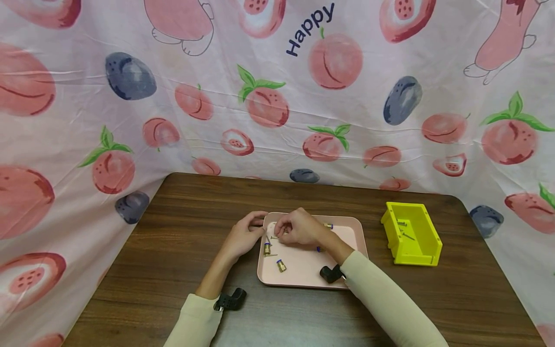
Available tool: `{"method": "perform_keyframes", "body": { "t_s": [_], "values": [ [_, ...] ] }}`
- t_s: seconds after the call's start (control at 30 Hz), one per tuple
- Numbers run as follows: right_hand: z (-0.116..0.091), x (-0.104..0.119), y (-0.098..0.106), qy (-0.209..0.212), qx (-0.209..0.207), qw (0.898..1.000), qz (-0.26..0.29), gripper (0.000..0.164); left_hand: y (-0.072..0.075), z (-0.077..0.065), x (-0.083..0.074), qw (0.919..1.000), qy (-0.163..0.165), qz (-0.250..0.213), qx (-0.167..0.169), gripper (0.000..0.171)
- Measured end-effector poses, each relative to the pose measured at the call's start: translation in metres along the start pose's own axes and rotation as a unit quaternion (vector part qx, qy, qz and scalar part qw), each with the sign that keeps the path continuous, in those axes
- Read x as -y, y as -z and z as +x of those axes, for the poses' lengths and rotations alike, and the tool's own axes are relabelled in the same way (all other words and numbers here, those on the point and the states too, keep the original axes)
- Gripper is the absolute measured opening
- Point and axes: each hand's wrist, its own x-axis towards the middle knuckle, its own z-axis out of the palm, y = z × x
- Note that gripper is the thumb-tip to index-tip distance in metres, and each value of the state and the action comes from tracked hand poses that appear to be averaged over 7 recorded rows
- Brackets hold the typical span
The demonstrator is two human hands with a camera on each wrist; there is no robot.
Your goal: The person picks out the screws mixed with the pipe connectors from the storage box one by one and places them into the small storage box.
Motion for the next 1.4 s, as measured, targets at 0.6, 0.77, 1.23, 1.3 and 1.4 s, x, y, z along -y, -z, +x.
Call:
{"method": "perform_keyframes", "body": {
  "t_s": [0.6, 0.77, 1.23, 1.3, 1.4],
  "values": [
    [0.001, 0.003, -0.002, -0.014, 0.027, 0.999, -0.041, 0.012, -0.001, 0.000, 0.001, 1.0000, 0.003, -0.005, 0.000, 0.041],
    [0.002, 0.003, -0.002, -0.019, 0.029, 0.999, -0.033, 0.012, -0.001, 0.000, 0.000, 1.0000, 0.003, -0.005, -0.001, 0.042],
    [-0.001, 0.007, 0.008, -0.014, 0.012, 1.000, 0.010, 0.014, -0.001, 0.001, 0.000, 1.0000, 0.003, -0.006, -0.003, 0.041],
    [-0.001, 0.008, 0.010, -0.011, 0.007, 1.000, 0.019, 0.014, -0.001, 0.001, 0.000, 1.0000, 0.003, -0.006, -0.004, 0.041],
    [-0.002, 0.009, 0.012, -0.013, 0.005, 1.000, 0.023, 0.014, -0.001, 0.001, -0.001, 1.0000, 0.004, -0.003, -0.005, 0.041]
  ]
}}
